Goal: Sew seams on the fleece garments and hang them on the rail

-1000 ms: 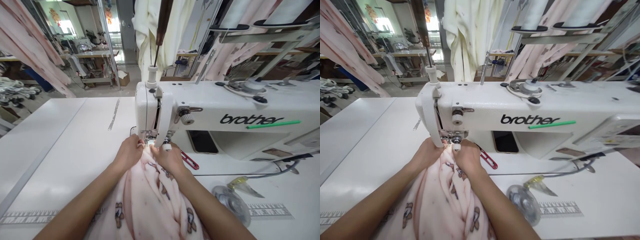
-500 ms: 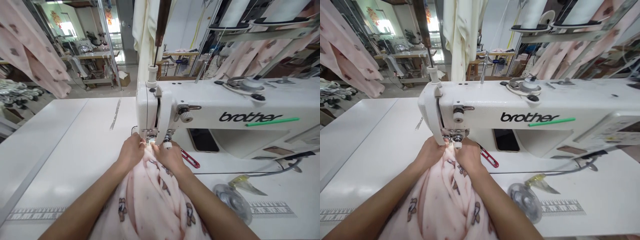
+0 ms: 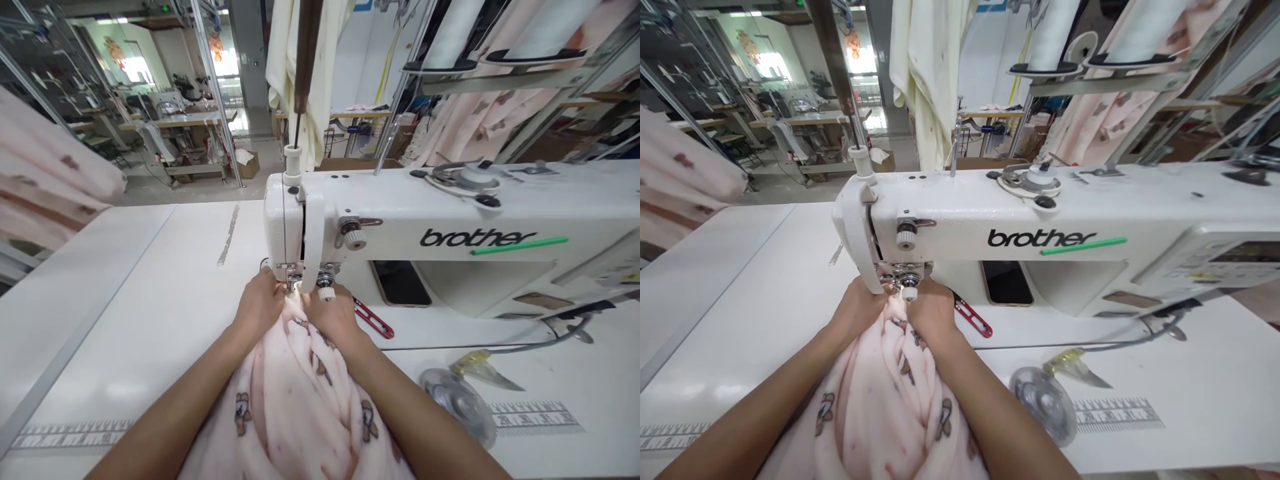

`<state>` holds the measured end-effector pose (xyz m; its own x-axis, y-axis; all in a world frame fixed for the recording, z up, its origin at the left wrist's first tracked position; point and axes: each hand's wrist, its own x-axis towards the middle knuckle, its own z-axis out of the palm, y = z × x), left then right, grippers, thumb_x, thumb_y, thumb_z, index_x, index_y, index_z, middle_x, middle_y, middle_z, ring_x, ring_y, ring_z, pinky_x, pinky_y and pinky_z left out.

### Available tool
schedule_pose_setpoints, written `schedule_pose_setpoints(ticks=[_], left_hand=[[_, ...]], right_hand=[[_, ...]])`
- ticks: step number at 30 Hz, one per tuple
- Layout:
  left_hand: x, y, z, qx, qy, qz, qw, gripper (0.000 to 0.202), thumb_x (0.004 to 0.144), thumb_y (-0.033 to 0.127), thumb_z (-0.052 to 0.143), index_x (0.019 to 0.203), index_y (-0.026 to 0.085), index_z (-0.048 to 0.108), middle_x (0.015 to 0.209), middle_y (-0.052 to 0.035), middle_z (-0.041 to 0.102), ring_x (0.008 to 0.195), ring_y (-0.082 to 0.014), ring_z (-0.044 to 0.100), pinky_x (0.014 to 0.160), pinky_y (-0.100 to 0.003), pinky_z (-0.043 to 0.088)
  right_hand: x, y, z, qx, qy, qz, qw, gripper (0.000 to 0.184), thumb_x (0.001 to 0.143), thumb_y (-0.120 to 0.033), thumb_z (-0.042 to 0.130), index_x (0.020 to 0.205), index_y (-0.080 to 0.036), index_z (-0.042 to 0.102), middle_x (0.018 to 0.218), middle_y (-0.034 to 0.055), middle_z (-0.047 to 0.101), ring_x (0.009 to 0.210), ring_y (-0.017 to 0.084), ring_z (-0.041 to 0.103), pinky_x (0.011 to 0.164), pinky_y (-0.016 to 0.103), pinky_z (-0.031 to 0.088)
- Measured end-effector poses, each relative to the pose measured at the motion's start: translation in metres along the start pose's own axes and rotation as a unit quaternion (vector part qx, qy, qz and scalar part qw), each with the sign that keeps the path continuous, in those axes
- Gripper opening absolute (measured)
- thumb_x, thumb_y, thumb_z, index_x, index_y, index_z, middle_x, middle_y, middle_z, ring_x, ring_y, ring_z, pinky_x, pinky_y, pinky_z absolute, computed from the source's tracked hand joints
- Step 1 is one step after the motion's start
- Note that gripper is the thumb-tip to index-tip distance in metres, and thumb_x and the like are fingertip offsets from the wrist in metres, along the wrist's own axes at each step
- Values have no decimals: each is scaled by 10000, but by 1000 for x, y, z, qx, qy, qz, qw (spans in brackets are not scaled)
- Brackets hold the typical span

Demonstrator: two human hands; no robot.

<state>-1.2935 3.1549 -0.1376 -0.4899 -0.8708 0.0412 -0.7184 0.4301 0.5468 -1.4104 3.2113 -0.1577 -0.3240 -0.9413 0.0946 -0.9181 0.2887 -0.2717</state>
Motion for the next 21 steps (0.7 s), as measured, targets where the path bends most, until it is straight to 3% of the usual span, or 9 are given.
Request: schedule_pose_setpoints(ticks=[8,15,21], left_hand=[[-1,1,-9,-2,-20,1,1000,170,786,161,457,841,191,615,889,-35,645,832,-197,601,693,-274,439],[-2,3,-12,19,-19,-24,999,129,790,168,458,775,184,586,826,-40,630,767,-195,589,627,-266,393],[-2,2,-11,17,-28,-21,999,136,797,159,437,708,188,536,777,-22,597,718,-172,564,591,-251,360]], right_hand=[[-3,5,-9,39,-11,-3,999,224,852,-222,441,801,-154,648,802,85,685,675,177,610,545,235,346],[-5,10,-12,58,-4,-3,998,223,825,-139,425,767,-138,641,749,87,672,683,193,597,579,245,349],[-6,18,-6,83,9,-54,995,213,832,-161,417,789,-146,625,777,92,666,690,197,588,582,248,332]])
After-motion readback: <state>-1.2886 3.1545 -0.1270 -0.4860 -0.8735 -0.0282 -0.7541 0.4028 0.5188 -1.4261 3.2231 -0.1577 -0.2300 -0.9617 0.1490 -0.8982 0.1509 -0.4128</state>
